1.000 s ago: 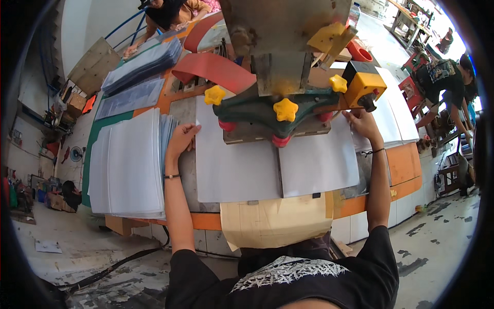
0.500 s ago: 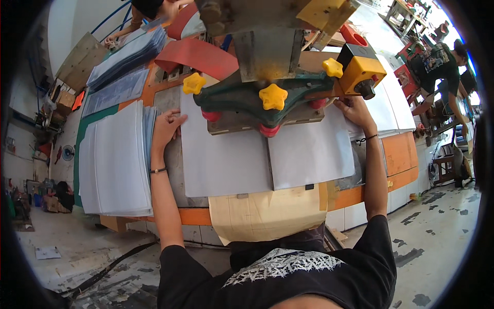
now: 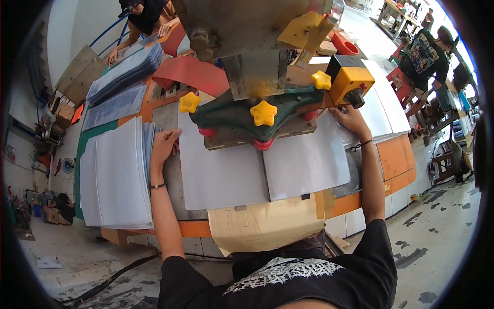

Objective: The person aligns plastic folder sheets under a heat press machine, presses their center seam, folds and stacks the finished sheets to the side, and repeats the process with new sheets from the stack.

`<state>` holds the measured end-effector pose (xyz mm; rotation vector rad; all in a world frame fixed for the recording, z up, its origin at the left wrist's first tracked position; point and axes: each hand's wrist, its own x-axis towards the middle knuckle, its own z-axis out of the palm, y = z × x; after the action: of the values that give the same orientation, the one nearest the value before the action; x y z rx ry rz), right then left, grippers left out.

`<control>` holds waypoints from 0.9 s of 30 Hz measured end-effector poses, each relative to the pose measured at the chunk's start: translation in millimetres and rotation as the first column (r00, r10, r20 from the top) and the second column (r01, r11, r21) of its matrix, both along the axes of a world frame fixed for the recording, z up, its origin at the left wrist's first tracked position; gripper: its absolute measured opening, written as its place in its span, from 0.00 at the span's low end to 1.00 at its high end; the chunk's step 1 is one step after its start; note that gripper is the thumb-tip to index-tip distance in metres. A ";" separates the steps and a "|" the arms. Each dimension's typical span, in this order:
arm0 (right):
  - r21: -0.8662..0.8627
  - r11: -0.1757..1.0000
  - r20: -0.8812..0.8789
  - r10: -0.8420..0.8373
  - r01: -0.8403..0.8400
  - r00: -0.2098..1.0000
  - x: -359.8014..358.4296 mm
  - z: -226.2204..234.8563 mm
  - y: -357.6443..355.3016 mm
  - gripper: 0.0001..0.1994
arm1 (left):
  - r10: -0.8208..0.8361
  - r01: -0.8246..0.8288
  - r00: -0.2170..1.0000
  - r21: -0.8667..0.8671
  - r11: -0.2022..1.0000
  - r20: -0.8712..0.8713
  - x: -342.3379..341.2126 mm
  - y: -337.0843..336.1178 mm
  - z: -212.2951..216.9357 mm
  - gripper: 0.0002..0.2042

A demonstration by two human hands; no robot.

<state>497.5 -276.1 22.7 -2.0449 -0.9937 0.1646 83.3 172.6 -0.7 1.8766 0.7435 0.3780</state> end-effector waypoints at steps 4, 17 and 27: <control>0.032 0.999 -0.061 0.036 -0.034 0.997 2.4 -0.2 -0.1 0.17 | 0.005 -0.005 1.000 -0.019 1.000 0.007 -0.9 0.8 -1.4 0.17; -0.225 0.974 -0.050 -0.050 0.038 0.997 -20.0 29.9 6.6 0.19 | 0.004 -0.005 0.999 0.020 1.000 0.034 -1.9 0.7 -0.4 0.17; -0.082 0.997 0.002 0.005 -0.005 1.000 -13.7 16.1 2.5 0.16 | 0.033 -0.032 0.999 0.065 0.997 -0.012 3.3 -17.5 11.1 0.21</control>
<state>483.8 -273.7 38.8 -2.1179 -1.0082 0.2087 86.6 155.2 10.3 1.9315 0.7797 0.4147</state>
